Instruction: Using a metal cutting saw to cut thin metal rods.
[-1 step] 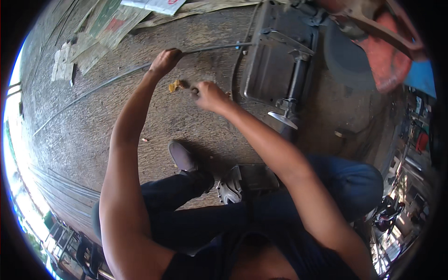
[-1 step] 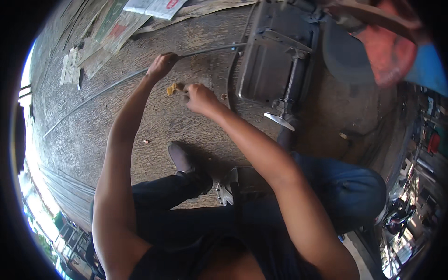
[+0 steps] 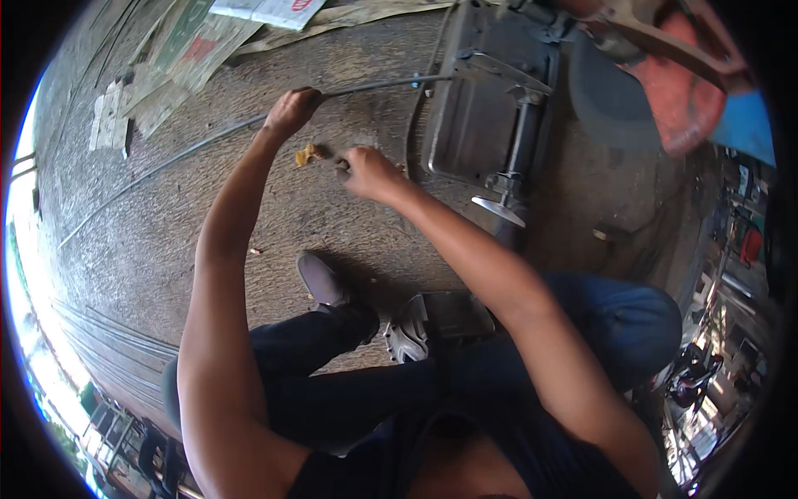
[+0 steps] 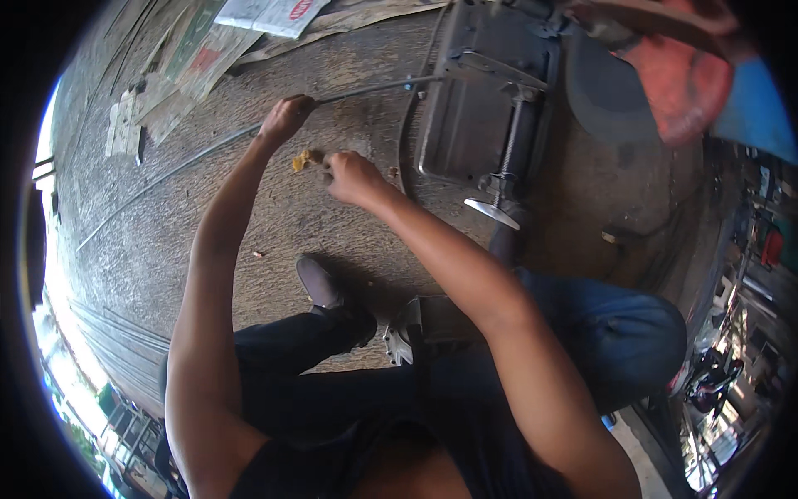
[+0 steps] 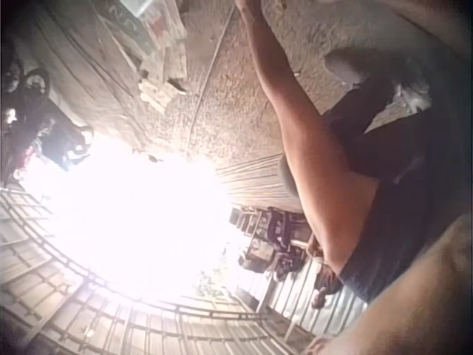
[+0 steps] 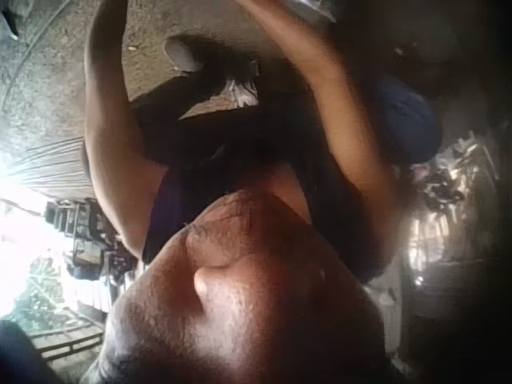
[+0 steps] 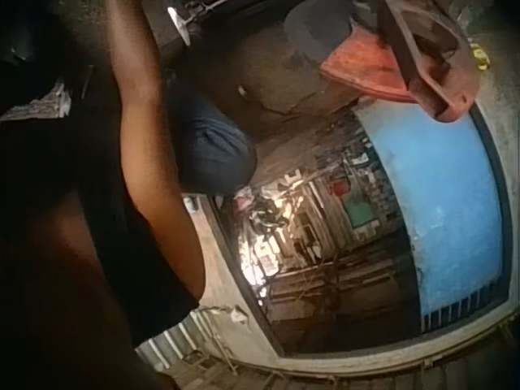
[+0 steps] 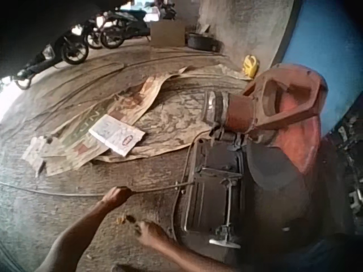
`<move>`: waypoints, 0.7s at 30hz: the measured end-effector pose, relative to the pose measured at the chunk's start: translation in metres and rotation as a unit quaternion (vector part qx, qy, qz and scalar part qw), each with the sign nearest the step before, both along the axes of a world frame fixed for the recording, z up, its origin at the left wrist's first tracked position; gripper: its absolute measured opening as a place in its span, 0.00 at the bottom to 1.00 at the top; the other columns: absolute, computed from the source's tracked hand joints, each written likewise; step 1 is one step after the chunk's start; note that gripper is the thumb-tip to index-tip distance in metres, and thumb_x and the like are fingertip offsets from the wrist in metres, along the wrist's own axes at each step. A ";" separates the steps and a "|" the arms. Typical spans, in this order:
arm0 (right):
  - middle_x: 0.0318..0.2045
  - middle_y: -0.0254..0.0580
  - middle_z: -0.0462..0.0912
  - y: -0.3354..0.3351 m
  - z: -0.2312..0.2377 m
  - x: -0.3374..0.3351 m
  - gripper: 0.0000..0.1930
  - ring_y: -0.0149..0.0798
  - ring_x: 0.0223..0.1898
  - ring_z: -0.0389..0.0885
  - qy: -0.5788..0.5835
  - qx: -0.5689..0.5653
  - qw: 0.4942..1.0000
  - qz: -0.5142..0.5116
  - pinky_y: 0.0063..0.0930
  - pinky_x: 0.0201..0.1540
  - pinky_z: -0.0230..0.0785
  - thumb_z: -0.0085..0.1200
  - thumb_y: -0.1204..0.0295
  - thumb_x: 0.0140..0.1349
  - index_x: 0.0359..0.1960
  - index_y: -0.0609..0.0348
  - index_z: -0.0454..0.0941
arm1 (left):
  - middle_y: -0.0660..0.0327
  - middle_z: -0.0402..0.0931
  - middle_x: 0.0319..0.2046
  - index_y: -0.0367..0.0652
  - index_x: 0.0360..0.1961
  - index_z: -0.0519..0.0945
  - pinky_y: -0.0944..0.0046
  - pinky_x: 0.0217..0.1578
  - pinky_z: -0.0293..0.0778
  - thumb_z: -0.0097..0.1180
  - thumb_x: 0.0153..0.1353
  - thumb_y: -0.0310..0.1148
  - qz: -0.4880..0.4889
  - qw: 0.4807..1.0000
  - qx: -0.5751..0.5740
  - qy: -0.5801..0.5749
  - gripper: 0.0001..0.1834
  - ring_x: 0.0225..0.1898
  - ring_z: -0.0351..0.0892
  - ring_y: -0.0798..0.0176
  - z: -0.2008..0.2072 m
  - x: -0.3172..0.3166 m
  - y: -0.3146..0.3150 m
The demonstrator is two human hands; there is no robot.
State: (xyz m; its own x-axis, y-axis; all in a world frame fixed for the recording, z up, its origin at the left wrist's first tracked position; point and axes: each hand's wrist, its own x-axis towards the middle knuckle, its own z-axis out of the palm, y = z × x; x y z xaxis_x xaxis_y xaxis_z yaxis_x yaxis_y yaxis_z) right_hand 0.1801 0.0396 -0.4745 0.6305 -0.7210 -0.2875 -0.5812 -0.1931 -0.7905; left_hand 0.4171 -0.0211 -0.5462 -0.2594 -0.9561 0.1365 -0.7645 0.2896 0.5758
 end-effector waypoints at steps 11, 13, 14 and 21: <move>0.34 0.58 0.83 0.021 -0.006 -0.032 0.11 0.57 0.40 0.83 -0.028 -0.047 0.998 -0.017 0.45 0.45 0.73 0.59 0.69 0.57 0.36 0.65 0.80 | 0.50 0.80 0.32 0.42 0.40 0.84 0.51 0.36 0.75 0.57 0.63 0.36 -0.032 0.999 0.004 0.036 0.11 0.35 0.80 0.44 0.028 -0.084 -0.034; 0.33 0.58 0.83 0.023 -0.006 -0.031 0.09 0.57 0.39 0.82 -0.002 0.003 1.000 0.000 0.45 0.45 0.73 0.58 0.70 0.57 0.35 0.64 0.81 | 0.51 0.80 0.32 0.42 0.39 0.84 0.51 0.37 0.75 0.57 0.63 0.37 -0.035 0.999 0.002 0.024 0.11 0.35 0.80 0.44 0.028 -0.096 -0.042; 0.33 0.58 0.83 0.025 -0.005 -0.031 0.09 0.57 0.39 0.82 -0.002 0.005 1.000 -0.001 0.45 0.45 0.73 0.58 0.70 0.57 0.35 0.64 0.81 | 0.51 0.80 0.32 0.42 0.39 0.84 0.51 0.37 0.75 0.57 0.64 0.38 -0.034 0.999 0.000 0.013 0.12 0.35 0.80 0.44 0.027 -0.102 -0.045; 0.32 0.58 0.83 0.019 -0.009 -0.039 0.10 0.57 0.38 0.83 -0.036 0.006 0.999 -0.023 0.45 0.44 0.73 0.57 0.69 0.58 0.35 0.65 0.81 | 0.51 0.80 0.34 0.44 0.38 0.84 0.48 0.38 0.75 0.60 0.62 0.48 0.017 0.994 0.057 -0.094 0.17 0.38 0.80 0.44 0.030 -0.141 -0.050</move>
State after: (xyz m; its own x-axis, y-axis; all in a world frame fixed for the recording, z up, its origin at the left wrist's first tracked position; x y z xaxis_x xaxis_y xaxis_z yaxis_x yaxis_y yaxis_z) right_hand 0.1412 0.0589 -0.4835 0.6156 -0.7467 -0.2519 -0.5309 -0.1567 -0.8328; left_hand 0.2765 -0.0711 -0.5165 -0.2382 -0.9710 -0.0209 -0.8698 0.2037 0.4493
